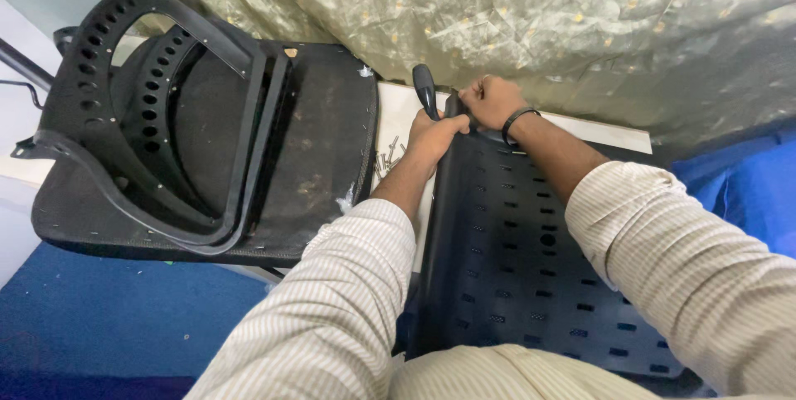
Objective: The person uses a screwdriver to fasten screws into a black plastic chair seat and then into a black plastic chair backrest. The person works on a white table with a blue floor and a patterned curtain in the background.
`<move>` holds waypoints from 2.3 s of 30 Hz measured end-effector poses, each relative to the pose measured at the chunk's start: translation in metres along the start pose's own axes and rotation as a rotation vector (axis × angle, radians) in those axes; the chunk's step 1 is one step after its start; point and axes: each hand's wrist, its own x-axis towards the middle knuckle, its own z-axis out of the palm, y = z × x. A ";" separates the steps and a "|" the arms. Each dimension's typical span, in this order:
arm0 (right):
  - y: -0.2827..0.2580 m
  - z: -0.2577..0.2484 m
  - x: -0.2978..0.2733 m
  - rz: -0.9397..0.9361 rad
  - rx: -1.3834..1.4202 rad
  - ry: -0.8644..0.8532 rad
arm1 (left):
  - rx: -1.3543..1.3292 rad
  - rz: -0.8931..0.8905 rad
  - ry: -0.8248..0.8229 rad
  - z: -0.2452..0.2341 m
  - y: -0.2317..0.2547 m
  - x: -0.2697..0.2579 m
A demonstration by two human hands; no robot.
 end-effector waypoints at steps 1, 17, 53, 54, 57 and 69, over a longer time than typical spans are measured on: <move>0.000 0.000 -0.003 0.035 0.026 -0.027 | -0.014 0.020 -0.023 0.000 0.000 0.001; -0.004 -0.004 -0.018 -0.439 -0.069 0.152 | -0.075 0.020 -0.067 0.000 -0.008 0.004; -0.018 -0.027 -0.022 0.173 0.159 -0.042 | 0.015 0.038 -0.028 0.000 -0.001 -0.002; -0.019 -0.028 -0.023 0.178 0.168 -0.053 | 0.016 0.046 -0.049 0.000 -0.001 -0.002; -0.021 -0.024 -0.023 0.070 0.114 -0.015 | 0.024 0.026 -0.063 0.000 0.000 -0.002; 0.012 -0.016 -0.015 -0.359 0.084 0.084 | 0.003 0.046 -0.050 0.001 -0.001 -0.002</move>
